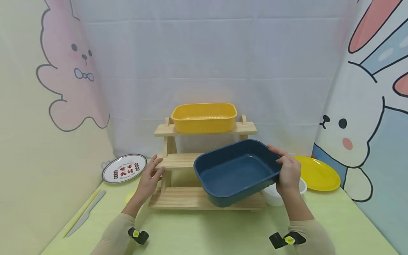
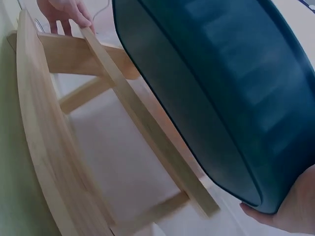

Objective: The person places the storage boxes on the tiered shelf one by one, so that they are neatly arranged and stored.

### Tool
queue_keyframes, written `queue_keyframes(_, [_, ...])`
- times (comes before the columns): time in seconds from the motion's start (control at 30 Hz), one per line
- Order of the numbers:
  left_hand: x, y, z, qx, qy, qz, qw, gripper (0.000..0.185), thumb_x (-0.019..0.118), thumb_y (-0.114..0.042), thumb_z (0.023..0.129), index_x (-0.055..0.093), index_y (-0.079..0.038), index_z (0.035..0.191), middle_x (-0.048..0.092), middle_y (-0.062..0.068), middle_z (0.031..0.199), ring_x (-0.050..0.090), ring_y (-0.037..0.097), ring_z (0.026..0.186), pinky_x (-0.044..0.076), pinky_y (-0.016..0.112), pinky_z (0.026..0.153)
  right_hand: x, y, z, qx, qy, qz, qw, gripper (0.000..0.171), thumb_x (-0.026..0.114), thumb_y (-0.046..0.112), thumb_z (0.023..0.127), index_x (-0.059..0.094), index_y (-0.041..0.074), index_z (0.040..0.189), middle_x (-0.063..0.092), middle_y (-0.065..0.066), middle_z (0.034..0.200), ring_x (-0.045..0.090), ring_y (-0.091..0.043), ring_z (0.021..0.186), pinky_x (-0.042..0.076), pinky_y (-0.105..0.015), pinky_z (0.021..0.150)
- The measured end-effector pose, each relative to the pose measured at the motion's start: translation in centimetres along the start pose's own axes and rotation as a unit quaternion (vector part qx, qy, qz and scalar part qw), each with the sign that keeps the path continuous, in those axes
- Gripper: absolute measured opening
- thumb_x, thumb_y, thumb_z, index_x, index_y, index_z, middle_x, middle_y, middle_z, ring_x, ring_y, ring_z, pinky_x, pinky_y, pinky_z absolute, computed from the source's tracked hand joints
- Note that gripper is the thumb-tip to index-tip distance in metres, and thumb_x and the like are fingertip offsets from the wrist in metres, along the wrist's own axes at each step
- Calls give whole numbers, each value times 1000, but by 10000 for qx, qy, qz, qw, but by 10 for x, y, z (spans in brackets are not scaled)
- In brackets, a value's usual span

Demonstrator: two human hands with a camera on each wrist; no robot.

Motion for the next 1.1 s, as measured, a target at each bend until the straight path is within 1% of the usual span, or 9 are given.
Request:
queue_keyframes(0.13, [0, -3, 0, 128, -14, 101, 9999, 47, 54, -22, 106, 45, -3, 147, 15, 14, 165, 57, 36, 120, 52, 32, 92, 20, -15, 1, 182, -690, -107, 9974, 52, 32, -12, 84, 77, -1, 106, 75, -2, 108, 56, -22, 118, 49, -22, 87])
queue_keyframes(0.2, [1, -8, -1, 107, -1, 105, 9999, 46, 53, -18, 106, 44, 0, 147, 14, 16, 165, 56, 40, 120, 51, 35, 93, 30, -22, 2, 170, -871, -109, 9960, 51, 33, -12, 83, 77, -1, 107, 75, -3, 108, 56, -22, 118, 49, -23, 87])
queue_keyframes(0.37, [2, -11, -3, -16, 66, 14, 10000, 46, 51, -16, 106, 43, 1, 148, 12, 16, 165, 54, 42, 123, 50, 41, 96, 52, -39, 4, -18, -1139, -668, 9912, 48, 35, -9, 83, 73, -6, 113, 73, -2, 111, 54, -21, 121, 46, -24, 91])
queue_keyframes(0.47, [3, -3, -2, 28, 85, -19, 10000, 47, 53, -23, 106, 44, -4, 148, 13, 10, 166, 56, 36, 121, 52, 33, 92, 61, -50, 6, -175, -1298, -1335, 9824, 46, 37, -6, 85, 71, -6, 115, 72, -5, 117, 51, -18, 124, 39, -25, 93])
queue_keyframes(0.57, [4, 1, -2, 13, 54, -40, 10000, 47, 54, -25, 105, 46, -7, 148, 14, 7, 166, 58, 33, 120, 52, 30, 90, 68, -58, 9, -250, -1367, -1676, 9760, 46, 36, -3, 86, 72, -4, 116, 68, -10, 125, 49, -16, 125, 35, -26, 92])
queue_keyframes(0.73, [2, 0, -2, 59, -20, 82, 9999, 46, 54, -22, 105, 45, -5, 147, 15, 10, 166, 58, 33, 120, 51, 29, 90, 80, -66, 13, -404, -1482, -1751, 9725, 46, 34, -1, 88, 71, -3, 115, 64, -12, 129, 49, -18, 122, 34, -27, 89])
queue_keyframes(0.93, [1, -20, -7, 59, -67, 143, 9999, 45, 53, -12, 105, 44, 4, 146, 15, 18, 164, 57, 40, 120, 49, 45, 96, 94, -72, 13, -430, -1694, -1773, 9685, 43, 32, 2, 93, 69, -2, 113, 62, -11, 131, 50, -22, 106, 35, -27, 81])
queue_keyframes(1.0, [0, -30, -10, 63, -50, 111, 9999, 44, 53, -8, 105, 43, 7, 145, 15, 21, 163, 56, 42, 120, 48, 49, 97, 99, -74, 14, -474, -1650, -1740, 9697, 41, 32, 2, 94, 68, -3, 112, 62, -12, 131, 51, -23, 109, 36, -28, 85])
queue_keyframes(1.1, [-1, -42, -12, 26, 32, 168, 9999, 44, 52, -7, 105, 43, 8, 145, 15, 24, 163, 56, 42, 120, 49, 45, 96, 103, -76, 14, -520, -1613, -1623, 9721, 39, 32, 1, 95, 66, -5, 113, 62, -14, 130, 50, -25, 122, 37, -34, 97])
Point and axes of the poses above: each hand's wrist, its own z-axis towards the middle knuckle, its own x-axis out of the palm, y = z × x, the point moved 2 cm from there along z, towards the middle knuckle
